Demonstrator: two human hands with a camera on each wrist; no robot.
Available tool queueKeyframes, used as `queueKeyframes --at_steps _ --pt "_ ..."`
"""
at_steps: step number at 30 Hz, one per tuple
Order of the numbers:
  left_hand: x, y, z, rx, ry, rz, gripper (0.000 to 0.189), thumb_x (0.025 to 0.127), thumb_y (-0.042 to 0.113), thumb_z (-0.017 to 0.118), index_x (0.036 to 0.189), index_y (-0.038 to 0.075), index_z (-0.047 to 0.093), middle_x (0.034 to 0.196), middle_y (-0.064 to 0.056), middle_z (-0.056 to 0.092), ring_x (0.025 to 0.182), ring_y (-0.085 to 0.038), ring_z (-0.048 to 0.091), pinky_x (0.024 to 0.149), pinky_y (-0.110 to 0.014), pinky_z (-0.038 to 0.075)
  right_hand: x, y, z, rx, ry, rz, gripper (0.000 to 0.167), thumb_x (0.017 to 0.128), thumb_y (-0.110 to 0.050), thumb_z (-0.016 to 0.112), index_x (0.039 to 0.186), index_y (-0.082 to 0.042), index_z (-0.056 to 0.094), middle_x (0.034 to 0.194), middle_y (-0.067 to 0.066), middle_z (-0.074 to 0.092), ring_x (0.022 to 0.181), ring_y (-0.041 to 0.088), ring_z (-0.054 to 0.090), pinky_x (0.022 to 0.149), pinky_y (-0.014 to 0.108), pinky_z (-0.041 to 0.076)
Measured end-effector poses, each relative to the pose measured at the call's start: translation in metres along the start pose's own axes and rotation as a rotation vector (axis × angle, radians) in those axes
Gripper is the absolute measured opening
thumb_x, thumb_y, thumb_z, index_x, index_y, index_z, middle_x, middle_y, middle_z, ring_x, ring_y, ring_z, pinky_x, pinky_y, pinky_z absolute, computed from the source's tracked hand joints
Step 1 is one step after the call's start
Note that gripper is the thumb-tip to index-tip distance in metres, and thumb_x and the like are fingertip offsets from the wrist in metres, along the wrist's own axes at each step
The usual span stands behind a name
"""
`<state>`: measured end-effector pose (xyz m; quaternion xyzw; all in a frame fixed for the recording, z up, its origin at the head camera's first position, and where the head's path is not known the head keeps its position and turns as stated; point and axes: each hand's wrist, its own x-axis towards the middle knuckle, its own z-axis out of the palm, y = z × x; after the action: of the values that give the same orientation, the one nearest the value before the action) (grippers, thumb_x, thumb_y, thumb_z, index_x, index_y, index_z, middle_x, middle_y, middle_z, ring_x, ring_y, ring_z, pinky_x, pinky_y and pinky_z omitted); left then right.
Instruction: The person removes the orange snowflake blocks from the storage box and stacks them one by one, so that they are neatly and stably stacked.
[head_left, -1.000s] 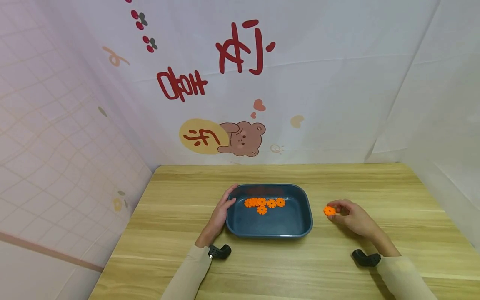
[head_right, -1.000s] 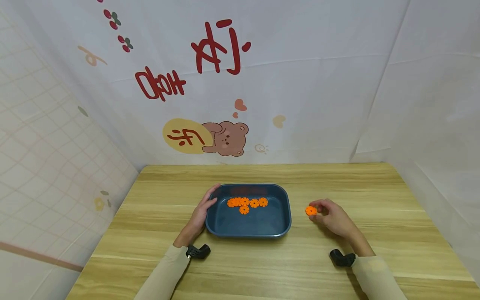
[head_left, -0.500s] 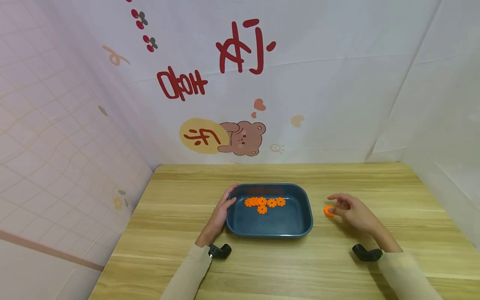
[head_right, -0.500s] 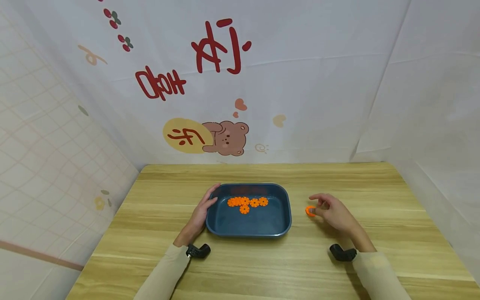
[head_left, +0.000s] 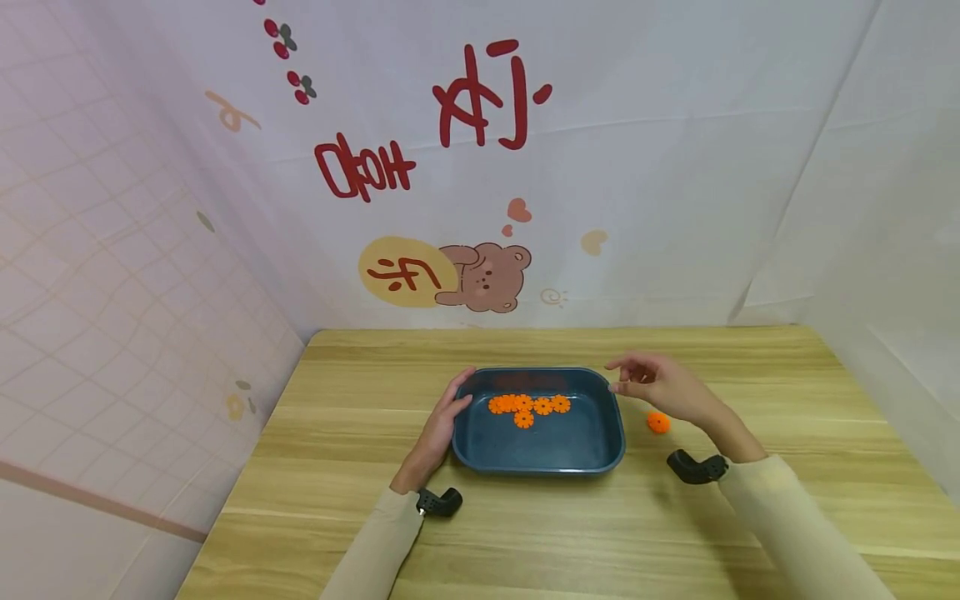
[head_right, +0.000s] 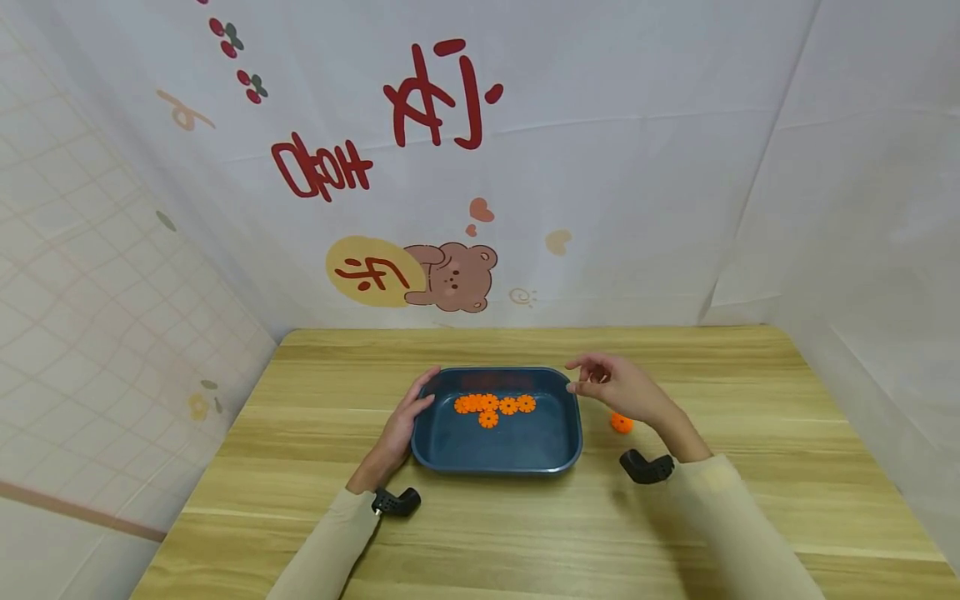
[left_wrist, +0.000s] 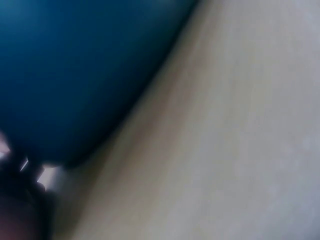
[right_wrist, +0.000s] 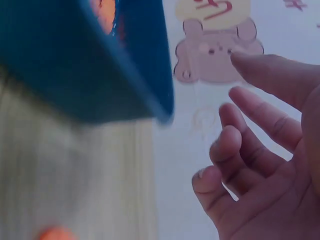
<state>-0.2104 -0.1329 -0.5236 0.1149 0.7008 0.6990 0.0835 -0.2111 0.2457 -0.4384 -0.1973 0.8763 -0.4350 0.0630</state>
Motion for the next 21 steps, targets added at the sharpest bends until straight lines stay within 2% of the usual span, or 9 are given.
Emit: queueKeyframes --at_steps 6,9,11,16,19,21 --pt "0.000 -0.001 -0.001 0.013 0.005 -0.005 0.049 0.106 0.019 0.039 0.154 0.012 0.035 0.163 -0.003 0.025 0.151 -0.024 0.016 0.121 -0.050 0.009 0.030 -0.021 0.016 0.029 -0.103 -0.073 0.029 0.091 -0.023 0.073 0.115 -0.009 0.068 0.086 0.003 0.061 0.070 0.022 0.056 0.062 0.026 0.048" --pt "0.000 0.000 -0.001 0.012 0.003 -0.010 0.049 0.106 0.020 0.039 0.154 0.013 0.035 0.163 -0.002 0.025 0.151 -0.024 0.016 0.121 -0.051 0.009 0.043 -0.028 0.026 0.053 -0.173 -0.100 0.029 0.091 -0.019 0.072 0.117 -0.006 0.067 0.082 0.005 0.060 0.065 0.021 0.054 0.060 0.025 0.046" --pt "-0.001 0.000 -0.001 0.007 0.000 -0.012 0.049 0.106 0.020 0.038 0.154 0.013 0.035 0.163 -0.002 0.025 0.151 -0.024 0.016 0.121 -0.051 0.009 0.051 -0.033 0.034 0.080 -0.239 -0.112 0.030 0.093 -0.015 0.069 0.119 0.000 0.065 0.080 0.009 0.059 0.067 0.018 0.058 0.060 0.025 0.046" --pt "-0.001 0.000 -0.001 0.009 -0.004 -0.012 0.049 0.106 0.019 0.038 0.154 0.014 0.035 0.163 -0.002 0.024 0.151 -0.024 0.015 0.121 -0.051 0.009 0.065 -0.042 0.053 0.079 -0.426 -0.078 0.033 0.094 -0.014 0.066 0.122 0.001 0.063 0.083 0.009 0.062 0.075 0.018 0.060 0.064 0.027 0.046" --pt "-0.001 0.000 0.000 0.003 -0.003 -0.011 0.049 0.106 0.019 0.038 0.154 0.013 0.035 0.163 -0.003 0.024 0.151 -0.025 0.015 0.121 -0.051 0.008 0.071 -0.043 0.065 0.042 -0.521 -0.059 0.035 0.092 -0.015 0.067 0.124 -0.001 0.063 0.086 0.006 0.066 0.073 0.019 0.057 0.066 0.028 0.046" --pt "0.000 0.000 0.000 0.001 -0.002 -0.014 0.049 0.106 0.019 0.038 0.154 0.013 0.035 0.163 -0.003 0.024 0.151 -0.025 0.015 0.121 -0.051 0.008 0.075 -0.043 0.072 0.021 -0.562 -0.051 0.035 0.092 -0.015 0.068 0.125 -0.003 0.064 0.085 0.004 0.066 0.071 0.016 0.055 0.066 0.027 0.046"
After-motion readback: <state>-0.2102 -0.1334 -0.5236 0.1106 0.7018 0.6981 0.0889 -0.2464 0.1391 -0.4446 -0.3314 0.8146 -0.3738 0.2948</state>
